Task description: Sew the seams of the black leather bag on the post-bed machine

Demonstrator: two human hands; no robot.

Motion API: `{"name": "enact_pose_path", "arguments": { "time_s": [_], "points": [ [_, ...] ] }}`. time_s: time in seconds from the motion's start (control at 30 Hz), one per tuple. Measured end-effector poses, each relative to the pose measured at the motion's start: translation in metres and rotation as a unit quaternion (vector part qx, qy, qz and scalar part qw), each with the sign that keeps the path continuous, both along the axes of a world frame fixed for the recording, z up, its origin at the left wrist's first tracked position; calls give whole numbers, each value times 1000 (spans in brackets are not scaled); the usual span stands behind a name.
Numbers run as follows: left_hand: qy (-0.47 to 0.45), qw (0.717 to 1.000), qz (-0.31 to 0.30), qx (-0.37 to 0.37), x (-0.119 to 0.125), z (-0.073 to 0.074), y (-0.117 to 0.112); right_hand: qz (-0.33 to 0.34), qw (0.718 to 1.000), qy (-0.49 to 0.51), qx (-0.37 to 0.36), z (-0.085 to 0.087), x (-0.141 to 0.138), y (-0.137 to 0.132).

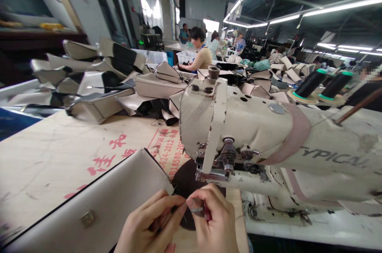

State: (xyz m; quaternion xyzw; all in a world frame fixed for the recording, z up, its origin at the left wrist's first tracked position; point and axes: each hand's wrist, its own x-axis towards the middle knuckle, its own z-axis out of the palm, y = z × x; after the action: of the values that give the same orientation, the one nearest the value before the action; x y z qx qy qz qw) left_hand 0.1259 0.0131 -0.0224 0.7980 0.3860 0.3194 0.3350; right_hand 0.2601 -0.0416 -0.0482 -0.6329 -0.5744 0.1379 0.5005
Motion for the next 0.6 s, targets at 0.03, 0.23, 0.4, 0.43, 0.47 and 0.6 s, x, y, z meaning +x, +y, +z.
{"name": "enact_pose_path", "arguments": {
  "time_s": [0.03, 0.23, 0.4, 0.43, 0.47, 0.6],
  "points": [
    [-1, 1000, 2, -5, 2, -3, 3, -9, 1000, 3, -1, -1, 0, 3],
    [-46, 996, 20, -75, 5, -6, 16, -66, 990, 124, -30, -4, 10, 6],
    [-67, 989, -3, -134, 3, -7, 17, 61, 979, 160, -107, -9, 14, -1],
    [-67, 988, -7, -137, 3, -8, 17, 67, 979, 150, -123, -9, 14, -1],
    [-66, 988, -12, -137, 3, -8, 16, 68, 979, 142, -130, -9, 13, -1],
    [-49, 991, -18, -121, 4, -7, 13, 62, 979, 150, -124, -6, 10, 3]
  ]
}}
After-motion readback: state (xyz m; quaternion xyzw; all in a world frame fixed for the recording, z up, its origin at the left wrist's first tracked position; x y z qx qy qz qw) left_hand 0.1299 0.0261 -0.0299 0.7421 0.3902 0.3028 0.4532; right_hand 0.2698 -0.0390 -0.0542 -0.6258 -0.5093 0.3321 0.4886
